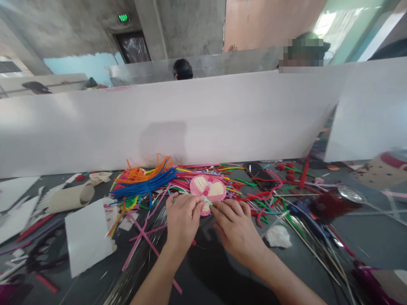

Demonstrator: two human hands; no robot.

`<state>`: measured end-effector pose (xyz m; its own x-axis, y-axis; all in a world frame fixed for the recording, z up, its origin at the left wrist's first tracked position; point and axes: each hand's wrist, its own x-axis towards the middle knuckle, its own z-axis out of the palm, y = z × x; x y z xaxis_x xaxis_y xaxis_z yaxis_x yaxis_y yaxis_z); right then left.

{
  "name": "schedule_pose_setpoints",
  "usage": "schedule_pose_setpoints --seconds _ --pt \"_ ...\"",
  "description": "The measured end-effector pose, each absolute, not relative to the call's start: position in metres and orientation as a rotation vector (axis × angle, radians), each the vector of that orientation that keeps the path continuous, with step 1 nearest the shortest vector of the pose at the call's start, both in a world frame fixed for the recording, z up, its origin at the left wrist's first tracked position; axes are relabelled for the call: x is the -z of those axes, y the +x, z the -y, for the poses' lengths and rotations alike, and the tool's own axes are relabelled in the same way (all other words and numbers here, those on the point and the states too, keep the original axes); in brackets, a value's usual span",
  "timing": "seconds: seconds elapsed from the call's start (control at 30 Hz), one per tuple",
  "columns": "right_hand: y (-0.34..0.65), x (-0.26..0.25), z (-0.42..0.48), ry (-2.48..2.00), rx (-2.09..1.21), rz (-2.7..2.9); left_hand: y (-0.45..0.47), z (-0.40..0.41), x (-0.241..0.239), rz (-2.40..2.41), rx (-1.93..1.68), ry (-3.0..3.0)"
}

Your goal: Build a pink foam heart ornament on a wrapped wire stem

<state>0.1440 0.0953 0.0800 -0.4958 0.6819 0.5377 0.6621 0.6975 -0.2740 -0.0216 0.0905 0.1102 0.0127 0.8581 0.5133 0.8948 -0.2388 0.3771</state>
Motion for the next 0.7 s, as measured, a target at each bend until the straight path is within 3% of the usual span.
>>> schedule_pose_setpoints --seconds 0.7 --pt "0.157 -0.099 -0.104 -0.656 -0.025 2.157 -0.019 -0.09 -0.107 1.861 0.935 -2.313"
